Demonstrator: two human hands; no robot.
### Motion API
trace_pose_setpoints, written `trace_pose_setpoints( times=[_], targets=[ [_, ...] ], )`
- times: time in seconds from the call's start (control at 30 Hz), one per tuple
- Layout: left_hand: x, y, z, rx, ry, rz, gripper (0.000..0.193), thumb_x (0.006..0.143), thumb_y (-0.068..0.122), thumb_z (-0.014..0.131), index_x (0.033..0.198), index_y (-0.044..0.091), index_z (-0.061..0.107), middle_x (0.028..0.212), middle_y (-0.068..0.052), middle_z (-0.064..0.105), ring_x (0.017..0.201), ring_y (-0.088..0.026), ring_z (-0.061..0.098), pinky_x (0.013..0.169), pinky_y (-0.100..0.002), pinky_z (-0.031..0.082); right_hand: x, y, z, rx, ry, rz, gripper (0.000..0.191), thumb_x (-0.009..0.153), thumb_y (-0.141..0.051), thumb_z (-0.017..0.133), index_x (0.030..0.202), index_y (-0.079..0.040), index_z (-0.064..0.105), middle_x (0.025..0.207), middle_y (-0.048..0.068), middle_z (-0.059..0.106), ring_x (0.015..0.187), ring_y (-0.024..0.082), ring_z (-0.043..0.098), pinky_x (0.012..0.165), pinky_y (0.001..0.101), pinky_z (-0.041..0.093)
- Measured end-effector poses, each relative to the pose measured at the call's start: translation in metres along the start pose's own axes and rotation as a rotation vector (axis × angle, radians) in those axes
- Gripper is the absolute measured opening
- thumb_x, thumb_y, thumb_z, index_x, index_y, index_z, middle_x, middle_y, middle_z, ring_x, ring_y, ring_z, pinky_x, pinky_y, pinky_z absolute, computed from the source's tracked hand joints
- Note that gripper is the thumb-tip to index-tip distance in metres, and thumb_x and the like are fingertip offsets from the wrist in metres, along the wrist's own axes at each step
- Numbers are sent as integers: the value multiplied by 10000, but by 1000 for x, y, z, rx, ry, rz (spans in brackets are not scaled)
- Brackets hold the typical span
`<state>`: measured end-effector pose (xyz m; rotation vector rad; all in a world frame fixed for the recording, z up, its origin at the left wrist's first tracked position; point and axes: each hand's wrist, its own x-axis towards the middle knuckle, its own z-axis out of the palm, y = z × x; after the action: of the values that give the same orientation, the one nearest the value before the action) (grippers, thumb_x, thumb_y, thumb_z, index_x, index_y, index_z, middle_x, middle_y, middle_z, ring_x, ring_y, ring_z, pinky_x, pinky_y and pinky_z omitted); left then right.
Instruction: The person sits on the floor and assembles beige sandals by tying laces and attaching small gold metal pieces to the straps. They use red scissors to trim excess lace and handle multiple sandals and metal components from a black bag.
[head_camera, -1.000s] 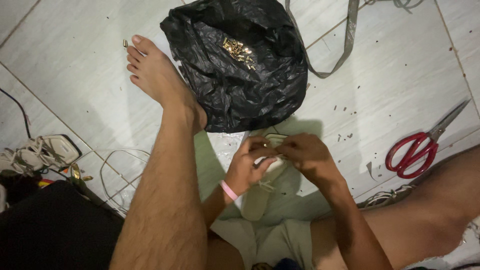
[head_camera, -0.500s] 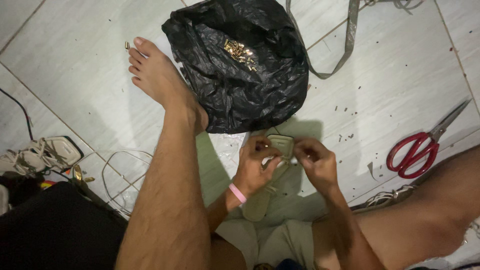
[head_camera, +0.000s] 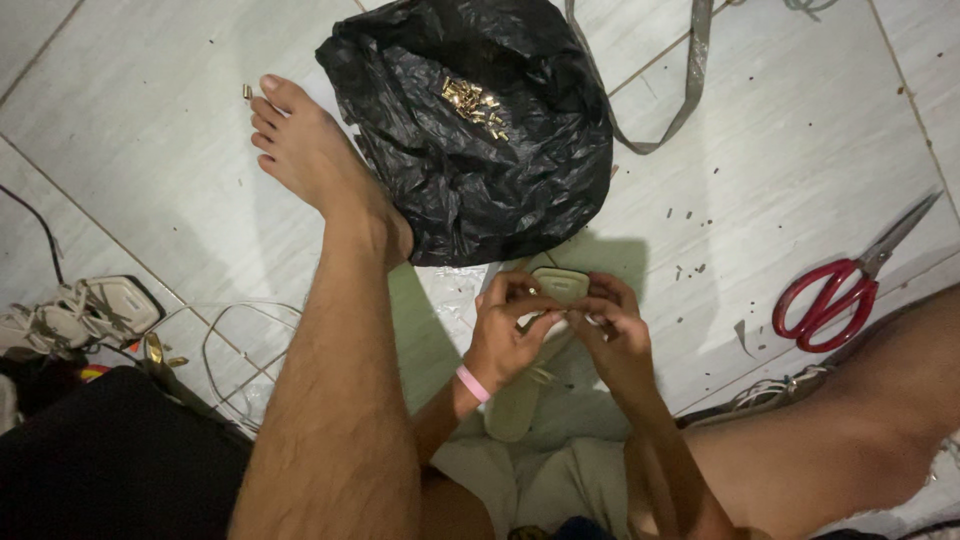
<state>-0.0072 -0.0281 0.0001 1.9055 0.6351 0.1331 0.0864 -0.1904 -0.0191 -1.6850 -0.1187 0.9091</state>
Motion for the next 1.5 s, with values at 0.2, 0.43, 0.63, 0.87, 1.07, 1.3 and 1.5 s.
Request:
trace_pose_setpoints(
  times=[0.2, 0.43, 0.63, 0.87, 1.07, 1.3, 1.5],
  targets=[
    [1, -9, 2, -10, -6, -8, 179, 812, 226, 826, 968, 138, 818, 1119, -95, 646, 1125, -278, 623, 981, -424, 461, 1, -6, 0, 44, -5, 63, 191, 918, -53, 720, 1081, 47, 723, 1460, 108, 485, 1232, 199, 601, 971, 328, 548],
    [4, -12, 1, -28, -23, 40, 165, 806, 219, 839, 938, 126, 808, 1120, -99, 650, 1123, -292, 623, 968, -433, 471, 1, -12, -5, -122, -31, -6, 187, 879, -50, 744, 1052, 18, 770, 1446, 117, 509, 1221, 216, 618, 912, 330, 579],
    [0, -5, 0, -10, -18, 37, 139, 819, 194, 822, 945, 137, 814, 1125, -64, 649, 1145, -259, 614, 1006, -431, 410, 0, -16, -8, -123, -52, -61, 192, 891, -63, 745, 1067, 8, 774, 1442, 125, 533, 1234, 218, 619, 900, 325, 573],
    [2, -4, 0, 19, -32, 47, 139, 820, 189, 831, 951, 143, 817, 1124, -55, 652, 1146, -251, 608, 1005, -431, 404, -2, -5, -5, -137, 20, -12, 152, 922, -67, 716, 1043, 16, 753, 1429, 114, 518, 1238, 210, 608, 956, 314, 574],
    [6, -7, 0, -50, 5, 63, 160, 794, 182, 849, 948, 150, 821, 1114, -68, 708, 1083, -247, 687, 941, -398, 528, -3, 8, 1, -101, 58, -111, 121, 940, -47, 716, 1030, 31, 741, 1408, 118, 514, 1269, 228, 573, 960, 329, 536],
    [8, -5, 0, -33, 40, 77, 166, 720, 129, 893, 873, 121, 830, 1091, -80, 723, 1039, -259, 713, 890, -392, 561, -6, 12, 4, -107, 97, -151, 114, 945, -34, 715, 1045, 16, 737, 1385, 114, 534, 1263, 233, 593, 982, 327, 550],
    [6, -3, 3, -79, 40, 44, 149, 762, 170, 878, 887, 130, 807, 1084, -46, 687, 1017, -211, 716, 876, -347, 586, -9, 5, 2, -135, 91, -110, 140, 944, -59, 717, 1057, 12, 758, 1345, 144, 542, 1220, 225, 600, 947, 332, 562]
  ],
)
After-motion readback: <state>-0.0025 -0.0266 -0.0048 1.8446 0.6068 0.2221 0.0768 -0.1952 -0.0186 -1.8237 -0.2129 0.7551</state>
